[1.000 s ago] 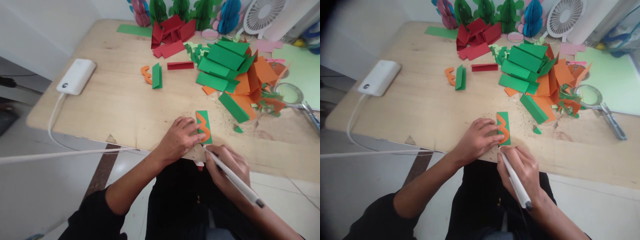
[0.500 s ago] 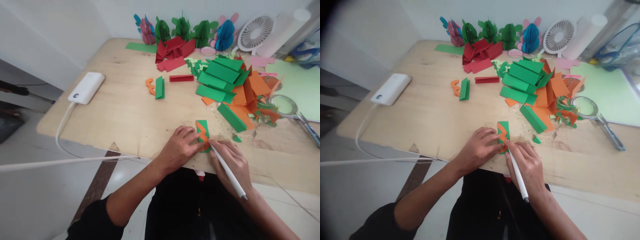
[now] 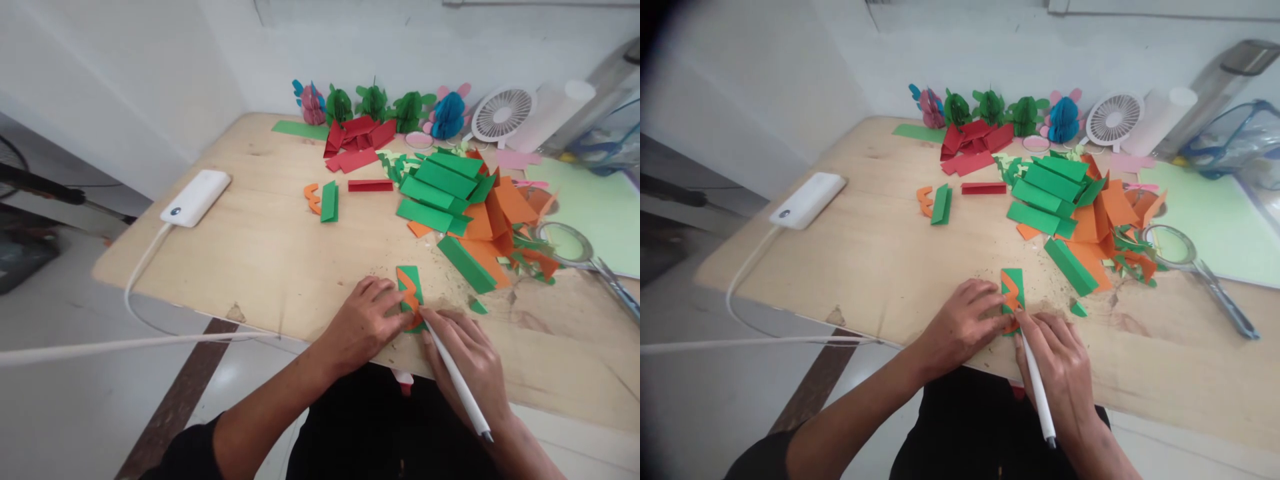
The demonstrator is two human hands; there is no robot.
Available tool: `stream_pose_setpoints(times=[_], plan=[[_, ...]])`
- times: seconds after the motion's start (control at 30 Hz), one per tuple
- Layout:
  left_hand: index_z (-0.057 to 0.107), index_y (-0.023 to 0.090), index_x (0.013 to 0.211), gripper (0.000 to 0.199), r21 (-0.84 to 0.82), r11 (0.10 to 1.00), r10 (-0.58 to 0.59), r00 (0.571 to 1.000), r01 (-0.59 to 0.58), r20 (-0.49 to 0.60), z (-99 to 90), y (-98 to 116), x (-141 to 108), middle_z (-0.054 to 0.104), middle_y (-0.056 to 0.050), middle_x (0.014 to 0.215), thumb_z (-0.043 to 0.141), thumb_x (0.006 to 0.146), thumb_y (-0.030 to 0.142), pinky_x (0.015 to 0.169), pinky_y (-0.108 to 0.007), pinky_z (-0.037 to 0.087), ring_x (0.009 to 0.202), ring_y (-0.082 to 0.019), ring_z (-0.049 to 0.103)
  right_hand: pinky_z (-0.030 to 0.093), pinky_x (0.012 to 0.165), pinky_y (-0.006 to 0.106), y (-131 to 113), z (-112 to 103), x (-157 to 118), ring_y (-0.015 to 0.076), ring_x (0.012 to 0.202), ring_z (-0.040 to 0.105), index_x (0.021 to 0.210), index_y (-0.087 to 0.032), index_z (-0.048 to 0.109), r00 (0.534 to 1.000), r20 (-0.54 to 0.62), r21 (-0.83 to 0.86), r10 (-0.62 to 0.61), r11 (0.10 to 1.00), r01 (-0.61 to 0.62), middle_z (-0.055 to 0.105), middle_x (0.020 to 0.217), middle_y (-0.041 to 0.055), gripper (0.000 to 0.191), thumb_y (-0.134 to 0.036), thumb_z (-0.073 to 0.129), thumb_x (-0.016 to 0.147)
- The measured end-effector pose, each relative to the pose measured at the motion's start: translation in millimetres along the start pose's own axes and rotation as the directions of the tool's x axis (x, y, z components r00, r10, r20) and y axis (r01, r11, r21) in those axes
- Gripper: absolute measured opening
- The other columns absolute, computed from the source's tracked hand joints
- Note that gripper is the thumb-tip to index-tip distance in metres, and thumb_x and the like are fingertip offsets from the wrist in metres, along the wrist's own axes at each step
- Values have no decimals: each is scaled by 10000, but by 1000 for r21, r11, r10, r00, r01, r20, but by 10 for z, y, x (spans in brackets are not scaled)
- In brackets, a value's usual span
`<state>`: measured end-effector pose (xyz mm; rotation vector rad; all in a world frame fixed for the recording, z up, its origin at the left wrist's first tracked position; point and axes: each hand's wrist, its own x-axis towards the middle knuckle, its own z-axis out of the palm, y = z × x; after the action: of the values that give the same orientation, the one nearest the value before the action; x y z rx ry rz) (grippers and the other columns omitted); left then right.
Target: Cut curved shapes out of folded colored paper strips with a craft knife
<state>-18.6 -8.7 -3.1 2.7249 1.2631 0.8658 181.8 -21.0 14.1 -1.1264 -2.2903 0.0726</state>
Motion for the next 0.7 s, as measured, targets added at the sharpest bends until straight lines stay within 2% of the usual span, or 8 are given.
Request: stream_pose_setpoints(times=[0.13,0.5,0.6,0.7], plan=[[700,240,1022,145,3,1000,3,1000,-3,-25,-4,-2,6,677,-30,1071,568,969,270,990,-409,446,1088,-215,542,510,780,362,-10,-9,16,223,862,687,1183,-166,628,1000,-7,-17,-22,1000,22,751,899,67,272,-155,537,927],[702,259,1036,153,8,1000,-15,1000,15,-12,5,4,-3,674,-32,1061,564,972,279,1011,-414,433,1100,-209,544,508,758,355,-19,-3,28,224,850,692,1153,-172,651,999,-27,-39,-29,999,28,751,878,65,258,-160,534,923],[695,252,1062,166,-10,1000,-11,1000,10,-24,5,7,-5,673,-37,1056,553,977,272,1013,-418,438,1096,-211,546,507,762,355,-16,-13,35,222,851,688,1152,-168,645,999,-21,-25,-38,999,37,750,879,64,250,-161,537,927],[689,254,1074,164,-12,1000,-13,1000,13,-16,5,9,-11,667,-38,1070,559,973,268,1028,-427,436,1115,-218,547,517,765,351,-5,-30,57,218,856,686,1152,-174,638,1000,-11,39,5,999,-5,746,889,64,244,-167,538,930]])
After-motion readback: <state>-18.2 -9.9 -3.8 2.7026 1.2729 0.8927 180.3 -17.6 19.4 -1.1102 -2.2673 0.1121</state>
